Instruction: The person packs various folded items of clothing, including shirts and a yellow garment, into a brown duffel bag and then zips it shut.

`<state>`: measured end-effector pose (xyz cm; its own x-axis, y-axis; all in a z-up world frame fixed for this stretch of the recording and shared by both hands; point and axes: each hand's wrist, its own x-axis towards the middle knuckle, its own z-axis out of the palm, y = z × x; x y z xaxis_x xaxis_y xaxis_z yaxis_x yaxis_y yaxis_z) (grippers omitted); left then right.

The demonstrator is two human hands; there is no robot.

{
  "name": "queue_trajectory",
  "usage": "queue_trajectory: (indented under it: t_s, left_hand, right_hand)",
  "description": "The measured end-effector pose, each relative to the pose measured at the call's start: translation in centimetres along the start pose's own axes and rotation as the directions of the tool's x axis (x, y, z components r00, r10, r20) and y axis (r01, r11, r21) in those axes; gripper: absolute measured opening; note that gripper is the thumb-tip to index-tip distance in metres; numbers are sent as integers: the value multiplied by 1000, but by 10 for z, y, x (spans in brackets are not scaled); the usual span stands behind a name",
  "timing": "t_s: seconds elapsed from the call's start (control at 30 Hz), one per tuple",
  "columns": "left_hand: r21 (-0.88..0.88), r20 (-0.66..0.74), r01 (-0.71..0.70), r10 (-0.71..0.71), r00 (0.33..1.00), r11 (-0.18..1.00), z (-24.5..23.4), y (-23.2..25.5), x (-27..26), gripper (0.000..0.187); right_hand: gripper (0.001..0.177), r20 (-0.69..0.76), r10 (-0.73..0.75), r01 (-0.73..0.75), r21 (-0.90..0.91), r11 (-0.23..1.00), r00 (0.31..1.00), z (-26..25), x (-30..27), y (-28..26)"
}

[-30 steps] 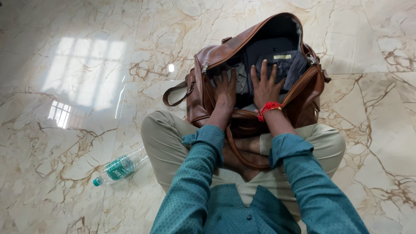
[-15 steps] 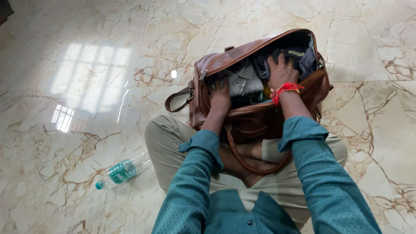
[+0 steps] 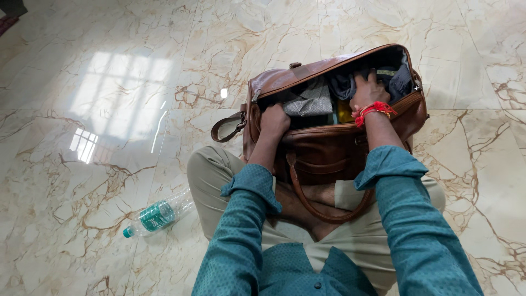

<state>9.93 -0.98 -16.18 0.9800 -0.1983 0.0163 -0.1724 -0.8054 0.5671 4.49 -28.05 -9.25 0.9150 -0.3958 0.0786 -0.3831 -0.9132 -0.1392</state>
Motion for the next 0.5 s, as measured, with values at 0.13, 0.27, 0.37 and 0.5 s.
queue_trajectory:
  t_s: [0.13,0.27,0.37,0.5]
  left_hand:
    - [13,-28,-36,36,999,999,8,-4,-5,31]
    - [116,5,-107,107,994,988,11,-1,-14,40]
    - [93,104,-29,19,994,995,-3,14,-20,62]
    - [129,182,-54,30,983,990,-36,47,-25,86]
  right_hand:
    - [98,-19,-9,9,-27,1000,1000,4,-12,-5]
    - [97,-166,-111,104,-52,993,980,3,-32,-12]
    - [97,-41,-109,109,0,994,993,-11,-46,-20]
    - [102,-35,-267,253,-224,941,963,-30,-55,-33]
